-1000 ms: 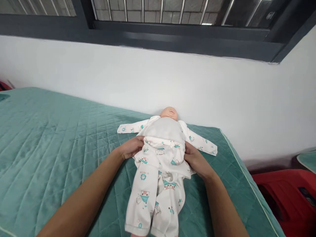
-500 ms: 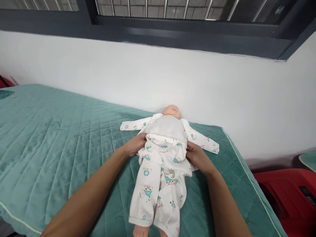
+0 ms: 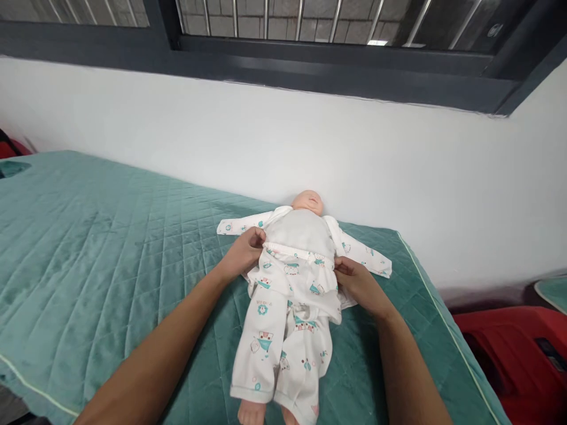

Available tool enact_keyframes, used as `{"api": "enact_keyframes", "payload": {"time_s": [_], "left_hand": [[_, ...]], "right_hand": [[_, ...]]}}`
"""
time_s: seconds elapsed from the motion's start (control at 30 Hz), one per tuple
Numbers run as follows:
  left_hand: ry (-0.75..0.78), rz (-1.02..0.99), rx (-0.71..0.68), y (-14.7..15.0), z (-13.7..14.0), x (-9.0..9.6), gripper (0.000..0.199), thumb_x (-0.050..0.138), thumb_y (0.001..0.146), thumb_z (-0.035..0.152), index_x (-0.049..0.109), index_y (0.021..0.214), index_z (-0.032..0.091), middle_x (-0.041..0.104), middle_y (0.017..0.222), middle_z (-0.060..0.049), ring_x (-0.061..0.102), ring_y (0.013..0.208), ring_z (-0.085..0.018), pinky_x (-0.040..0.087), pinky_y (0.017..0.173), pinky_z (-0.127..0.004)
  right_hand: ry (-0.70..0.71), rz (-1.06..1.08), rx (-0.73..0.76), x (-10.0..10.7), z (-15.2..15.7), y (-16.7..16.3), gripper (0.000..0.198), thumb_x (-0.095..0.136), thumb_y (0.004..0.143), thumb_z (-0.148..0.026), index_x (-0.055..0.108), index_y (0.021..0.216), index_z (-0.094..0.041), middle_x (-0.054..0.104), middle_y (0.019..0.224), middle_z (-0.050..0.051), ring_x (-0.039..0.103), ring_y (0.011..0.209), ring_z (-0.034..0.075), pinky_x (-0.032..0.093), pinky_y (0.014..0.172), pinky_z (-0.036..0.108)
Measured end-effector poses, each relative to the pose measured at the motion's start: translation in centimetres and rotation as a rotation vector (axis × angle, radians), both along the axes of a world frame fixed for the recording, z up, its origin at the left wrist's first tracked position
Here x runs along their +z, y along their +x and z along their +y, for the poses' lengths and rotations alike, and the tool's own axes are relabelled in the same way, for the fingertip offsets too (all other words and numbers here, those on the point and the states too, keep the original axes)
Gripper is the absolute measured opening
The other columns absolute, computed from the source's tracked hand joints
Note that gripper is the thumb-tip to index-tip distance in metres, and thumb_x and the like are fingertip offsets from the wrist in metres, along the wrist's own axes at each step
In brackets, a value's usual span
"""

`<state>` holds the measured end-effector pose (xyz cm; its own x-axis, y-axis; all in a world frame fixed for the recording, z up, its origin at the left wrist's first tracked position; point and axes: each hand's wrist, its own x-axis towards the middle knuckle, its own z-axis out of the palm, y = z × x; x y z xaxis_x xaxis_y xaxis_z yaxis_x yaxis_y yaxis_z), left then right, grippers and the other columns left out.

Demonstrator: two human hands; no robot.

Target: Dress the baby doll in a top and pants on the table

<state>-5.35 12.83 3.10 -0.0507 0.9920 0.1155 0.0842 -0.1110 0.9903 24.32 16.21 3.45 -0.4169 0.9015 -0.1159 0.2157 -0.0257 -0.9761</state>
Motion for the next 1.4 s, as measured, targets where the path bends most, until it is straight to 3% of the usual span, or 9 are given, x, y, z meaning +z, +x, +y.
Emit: {"api": "enact_keyframes", "payload": {"time_s": [0.13, 0.3, 0.5, 0.7, 0.83, 1.07, 1.2, 1.3, 1.4], "left_hand": [[0.224, 0.011, 0.051, -0.2, -0.2, 0.3, 0.025, 0.072, 0.066, 0.021, 0.054, 0.083, 0.019, 0.050, 0.122, -0.006, 0.052, 0.108, -0.018, 0.046, 0.088, -0.025], [0.237, 0.045, -0.085, -0.4, -0.6, 0.8, 0.012, 0.065, 0.079, 0.025, 0.060, 0.088, 0.020, 0.050, 0.121, -0.007, 0.047, 0.120, -0.022, 0.043, 0.096, -0.029], [0.196, 0.132, -0.194, -0.8, -0.7, 1.1, 0.023, 0.073, 0.078, 0.036, 0.059, 0.089, 0.020, 0.047, 0.125, -0.008, 0.045, 0.122, -0.023, 0.043, 0.095, -0.029], [0.182, 0.233, -0.276, -0.9, -0.8, 1.6, 0.025, 0.075, 0.077, 0.038, 0.065, 0.090, 0.020, 0.042, 0.126, -0.007, 0.049, 0.104, -0.018, 0.045, 0.084, -0.027], [0.139, 0.283, -0.299, -0.5, -1.3, 2.3, 0.025, 0.072, 0.080, 0.040, 0.068, 0.098, 0.023, 0.039, 0.127, -0.006, 0.049, 0.091, -0.015, 0.045, 0.074, -0.025], [0.106, 0.406, -0.227, -0.1, -1.2, 2.4, 0.028, 0.072, 0.078, 0.044, 0.059, 0.083, 0.019, 0.042, 0.126, -0.006, 0.051, 0.104, -0.019, 0.046, 0.080, -0.027], [0.175, 0.464, -0.196, 0.0, -1.5, 2.3, 0.028, 0.067, 0.082, 0.043, 0.055, 0.077, 0.019, 0.050, 0.123, -0.006, 0.053, 0.110, -0.021, 0.045, 0.087, -0.029], [0.200, 0.535, -0.113, 0.3, -1.2, 2.3, 0.027, 0.061, 0.087, 0.043, 0.050, 0.076, 0.020, 0.060, 0.106, -0.004, 0.056, 0.093, -0.019, 0.043, 0.082, -0.030], [0.141, 0.608, 0.002, 0.7, 0.2, 2.1, 0.028, 0.054, 0.090, 0.045, 0.047, 0.078, 0.021, 0.057, 0.077, 0.001, 0.051, 0.070, -0.016, 0.036, 0.067, -0.029]], "right_hand": [[0.107, 0.002, -0.117, 0.7, -0.3, -0.3, 0.021, 0.067, 0.078, -0.038, 0.055, 0.082, -0.022, 0.053, 0.067, -0.004, 0.046, 0.061, 0.012, 0.036, 0.058, 0.025], [0.348, 0.017, -0.237, 0.8, -0.6, -1.3, 0.016, 0.063, 0.081, -0.038, 0.059, 0.086, -0.023, 0.056, 0.082, 0.001, 0.050, 0.078, 0.017, 0.042, 0.072, 0.029], [0.442, 0.086, -0.164, 0.5, -0.9, -1.7, 0.023, 0.068, 0.083, -0.043, 0.061, 0.099, -0.028, 0.056, 0.098, 0.003, 0.050, 0.090, 0.020, 0.043, 0.084, 0.033], [0.438, 0.051, 0.060, 0.6, -0.7, -1.2, 0.019, 0.072, 0.082, -0.038, 0.059, 0.092, -0.026, 0.053, 0.110, 0.004, 0.049, 0.104, 0.020, 0.041, 0.089, 0.032], [0.413, -0.002, 0.087, 1.0, -0.9, -1.3, 0.023, 0.072, 0.082, -0.040, 0.057, 0.090, -0.025, 0.051, 0.113, 0.004, 0.048, 0.103, 0.020, 0.041, 0.088, 0.031], [0.379, -0.143, 0.105, 1.1, -1.1, -1.2, 0.032, 0.067, 0.084, -0.046, 0.049, 0.076, -0.021, 0.051, 0.118, 0.004, 0.049, 0.103, 0.020, 0.039, 0.084, 0.031], [0.404, -0.120, 0.095, 1.0, -1.1, -1.2, 0.032, 0.064, 0.087, -0.046, 0.050, 0.074, -0.020, 0.054, 0.119, 0.005, 0.050, 0.108, 0.021, 0.039, 0.087, 0.031], [0.413, -0.074, 0.033, 0.6, -0.8, -1.4, 0.035, 0.064, 0.086, -0.047, 0.048, 0.072, -0.020, 0.057, 0.115, 0.004, 0.052, 0.103, 0.020, 0.039, 0.084, 0.030], [0.383, -0.053, -0.097, -0.2, 0.1, -1.9, 0.037, 0.062, 0.086, -0.052, 0.046, 0.073, -0.021, 0.056, 0.085, 0.000, 0.049, 0.078, 0.016, 0.038, 0.070, 0.027]]}}
